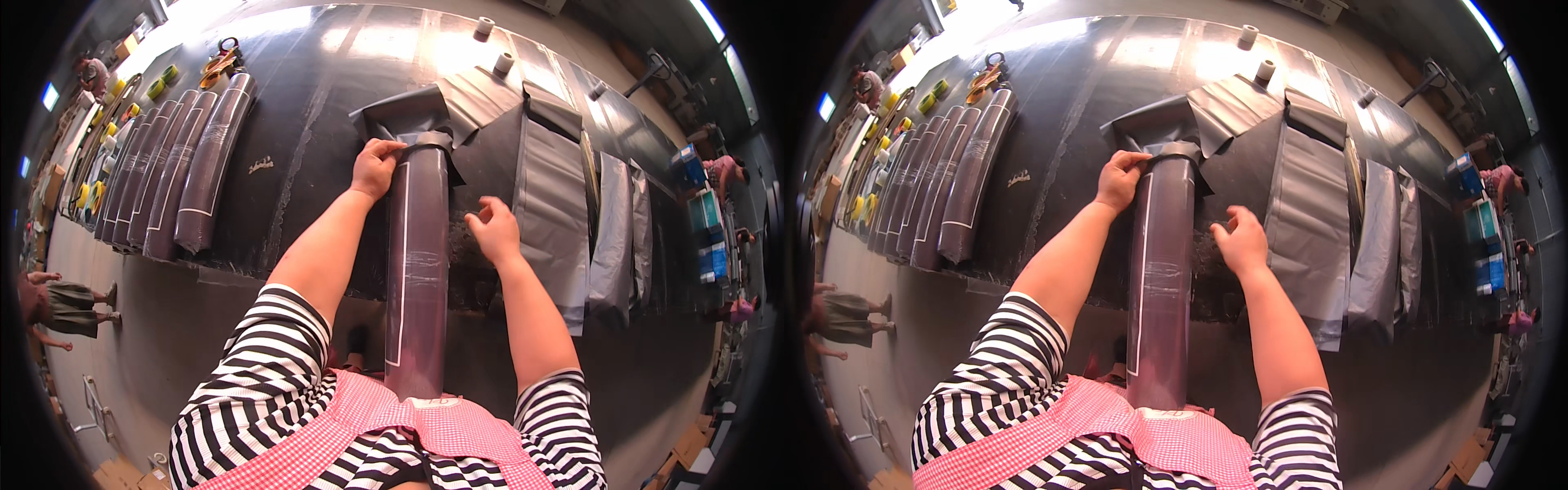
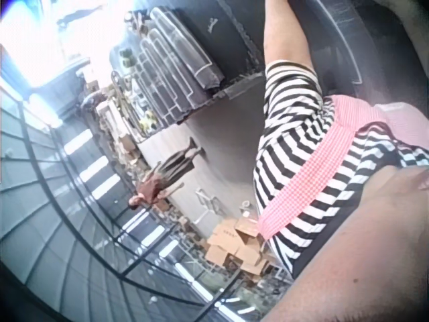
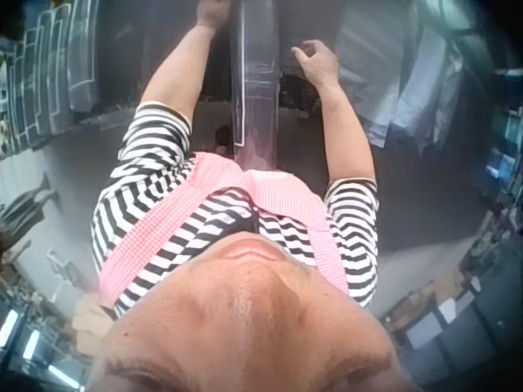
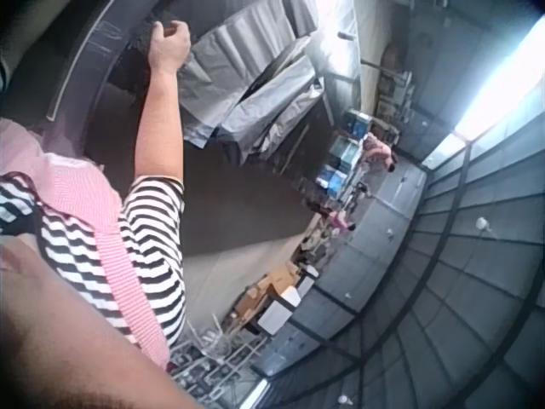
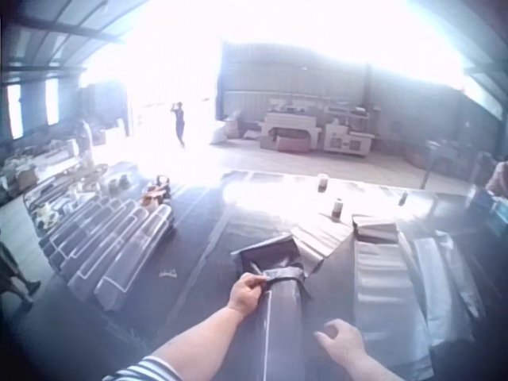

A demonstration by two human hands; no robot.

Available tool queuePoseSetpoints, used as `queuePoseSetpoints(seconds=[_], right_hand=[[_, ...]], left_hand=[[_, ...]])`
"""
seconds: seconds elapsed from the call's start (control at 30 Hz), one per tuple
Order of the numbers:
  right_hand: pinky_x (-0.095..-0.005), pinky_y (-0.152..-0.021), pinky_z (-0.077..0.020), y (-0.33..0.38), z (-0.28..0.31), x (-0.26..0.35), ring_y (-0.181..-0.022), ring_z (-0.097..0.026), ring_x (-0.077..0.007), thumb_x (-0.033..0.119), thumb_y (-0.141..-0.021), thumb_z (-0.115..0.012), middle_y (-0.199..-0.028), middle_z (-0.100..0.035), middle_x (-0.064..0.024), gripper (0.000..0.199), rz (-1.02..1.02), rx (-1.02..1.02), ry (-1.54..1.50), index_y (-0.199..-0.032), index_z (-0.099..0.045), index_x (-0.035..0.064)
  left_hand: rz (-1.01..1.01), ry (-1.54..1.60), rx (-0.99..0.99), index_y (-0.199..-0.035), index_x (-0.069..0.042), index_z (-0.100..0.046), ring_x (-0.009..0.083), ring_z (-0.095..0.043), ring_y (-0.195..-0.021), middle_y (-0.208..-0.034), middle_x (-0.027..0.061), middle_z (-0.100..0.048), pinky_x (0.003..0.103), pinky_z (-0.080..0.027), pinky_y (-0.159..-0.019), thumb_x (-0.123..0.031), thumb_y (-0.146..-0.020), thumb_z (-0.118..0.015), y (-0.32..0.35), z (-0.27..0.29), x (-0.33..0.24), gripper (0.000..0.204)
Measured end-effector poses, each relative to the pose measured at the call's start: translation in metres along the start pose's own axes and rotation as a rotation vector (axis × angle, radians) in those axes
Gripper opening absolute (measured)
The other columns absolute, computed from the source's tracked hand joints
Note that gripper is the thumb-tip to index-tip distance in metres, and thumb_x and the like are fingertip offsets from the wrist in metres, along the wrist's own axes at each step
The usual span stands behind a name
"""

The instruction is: The person handles a stack of dark cylindrical items, placing them on a large table. They then wrap each item individually in a dark plastic bag, folding the ends and securing them with tape. The wrapped items are placed in a row on the table.

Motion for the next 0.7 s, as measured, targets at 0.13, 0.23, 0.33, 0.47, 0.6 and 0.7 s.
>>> queuePoseSetpoints(seconds=[0.13,0.23,0.33,0.47,0.6,0.7], right_hand=[[-0.04,-0.09,-0.0502,-0.087,-0.055,0.018,-0.102,-0.063,-0.0322,0.017,-0.078,-0.073,-0.111,-0.063,-0.0164,0.052,0.174,-0.008,0.091,-0.126,-0.057,0.0033],[-0.0389,-0.084,-0.0503,-0.111,-0.066,-0.01,-0.093,-0.064,-0.031,0.008,-0.081,-0.062,-0.099,-0.066,-0.0147,0.03,0.256,0.066,0.103,-0.11,-0.062,0.0012],[-0.0333,-0.081,-0.0518,-0.094,-0.074,-0.013,-0.087,-0.066,-0.018,0.0,-0.09,-0.051,-0.096,-0.072,-0.0085,0.021,0.327,0.222,-0.36,-0.103,-0.068,-0.0015],[-0.0316,-0.089,-0.0485,0.044,-0.051,0.014,-0.094,-0.062,-0.0169,-0.002,-0.088,-0.056,-0.102,-0.07,-0.0069,0.025,0.294,0.444,-0.311,-0.111,-0.065,-0.0028],[-0.0327,-0.091,-0.0485,0.171,-0.027,0.014,-0.098,-0.063,-0.0195,0.002,-0.09,-0.057,-0.104,-0.07,-0.0081,0.028,0.131,0.568,-0.42,-0.116,-0.065,-0.0031],[-0.0325,-0.092,-0.0487,0.223,-0.019,0.027,-0.101,-0.063,-0.0206,0.007,-0.091,-0.058,-0.107,-0.07,-0.0102,0.029,0.032,0.742,-0.368,-0.117,-0.065,-0.003]], left_hand=[[-0.074,-0.228,-0.191,-0.091,-0.006,-0.069,0.0243,-0.069,-0.086,-0.09,0.0115,-0.071,0.034,-0.056,-0.08,0.0,-0.083,-0.062,0.007,0.013,-0.019,0.012],[-0.026,-0.44,0.019,-0.095,-0.006,-0.065,0.0317,-0.069,-0.091,-0.093,0.0157,-0.071,0.041,-0.055,-0.082,-0.009,-0.081,-0.061,0.0,-0.013,-0.044,0.015],[-0.019,-0.533,0.204,-0.098,-0.007,-0.063,0.0374,-0.068,-0.097,-0.098,0.0182,-0.07,0.045,-0.053,-0.085,-0.011,-0.081,-0.059,0.015,-0.003,-0.037,0.018],[-0.184,-0.471,0.424,-0.097,-0.008,-0.061,0.0375,-0.064,-0.101,-0.1,0.0163,-0.066,0.046,-0.052,-0.086,-0.011,-0.083,-0.059,0.1,0.013,-0.058,0.015],[-0.439,-0.191,0.56,-0.081,-0.005,-0.053,0.0387,-0.06,-0.085,-0.085,0.0163,-0.059,0.048,-0.05,-0.072,-0.014,-0.08,-0.063,0.243,0.039,-0.113,0.014],[-0.475,0.137,0.954,-0.083,-0.003,-0.048,0.0379,-0.057,-0.081,-0.08,0.0158,-0.053,0.048,-0.047,-0.068,-0.021,-0.091,-0.057,0.33,0.054,-0.125,0.023]])
Point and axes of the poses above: each hand's wrist, its own y-axis away from the middle knuckle, its own z-axis out of the back of the hand, x = y × z, the point moved 6 cm from there along -y, towards the middle knuckle
